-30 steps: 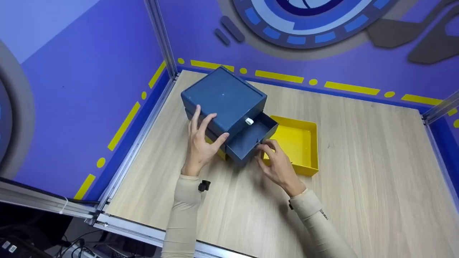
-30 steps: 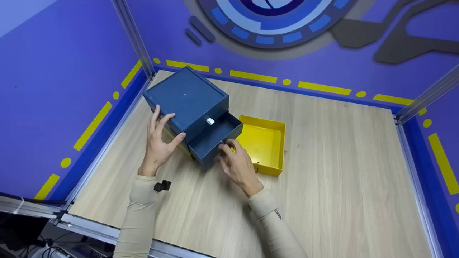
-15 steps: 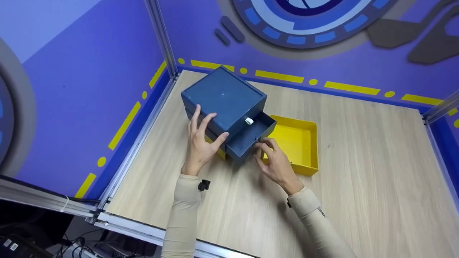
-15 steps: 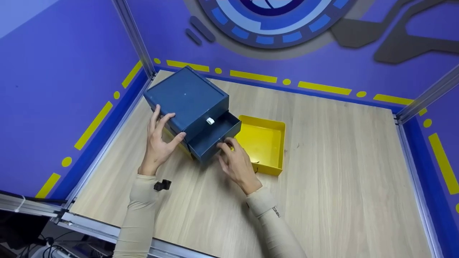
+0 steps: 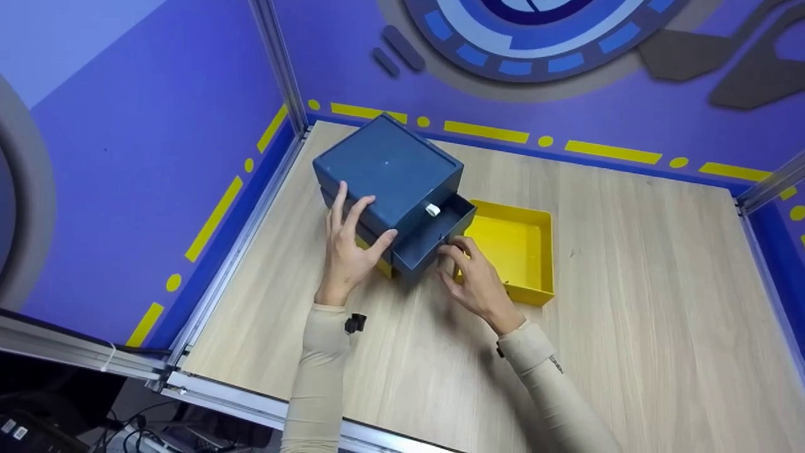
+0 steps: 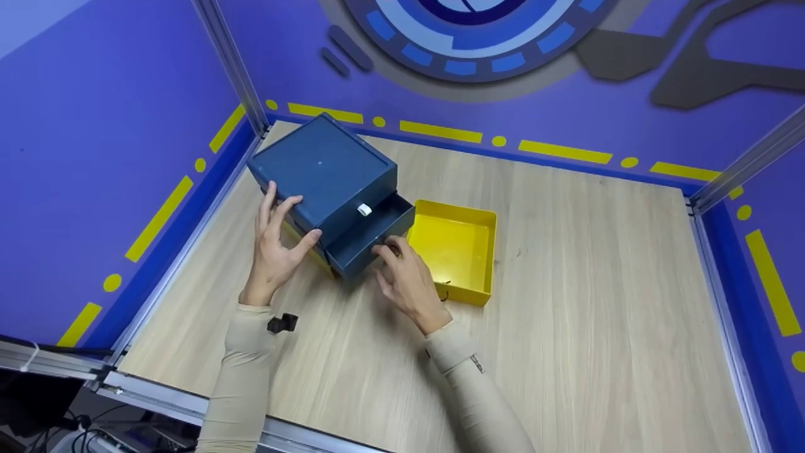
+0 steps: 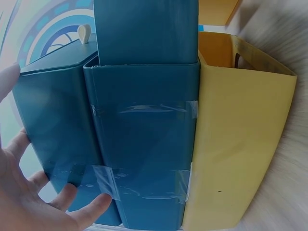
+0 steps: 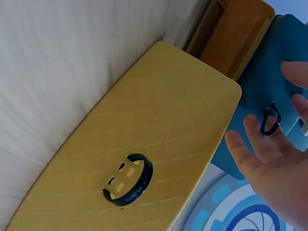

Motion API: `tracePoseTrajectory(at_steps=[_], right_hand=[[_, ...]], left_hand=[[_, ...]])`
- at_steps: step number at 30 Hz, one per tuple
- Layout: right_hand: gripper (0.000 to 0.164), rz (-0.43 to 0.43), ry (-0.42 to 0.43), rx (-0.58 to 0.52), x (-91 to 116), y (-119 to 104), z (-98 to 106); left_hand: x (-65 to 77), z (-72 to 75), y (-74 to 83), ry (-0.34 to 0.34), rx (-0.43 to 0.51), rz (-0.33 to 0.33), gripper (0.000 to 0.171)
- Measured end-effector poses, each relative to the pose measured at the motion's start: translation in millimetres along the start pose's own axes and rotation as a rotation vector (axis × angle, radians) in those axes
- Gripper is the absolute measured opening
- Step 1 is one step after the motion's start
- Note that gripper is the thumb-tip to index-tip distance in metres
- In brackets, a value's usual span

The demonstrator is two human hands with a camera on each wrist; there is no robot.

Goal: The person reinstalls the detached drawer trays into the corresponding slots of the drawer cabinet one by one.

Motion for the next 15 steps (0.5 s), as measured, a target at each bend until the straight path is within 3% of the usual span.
tracePoseTrajectory(at_steps=[15], right_hand=[[0.037, 0.017, -0.02, -0.008, -10.2, -1.7, -7.4]], left_hand=[[-0.7, -0.4, 0.1, 0.005, -0.001, -0.009, 0.065]])
Point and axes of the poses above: each hand's wrist, its own x-axis away from the middle knuckle, its own z-axis out of the back of the hand, y = z × x, the point moved 8 cm from there along -x, towards the middle knuckle, and after that the axes turned 5 degrees about -z, right-handed, at the moved point
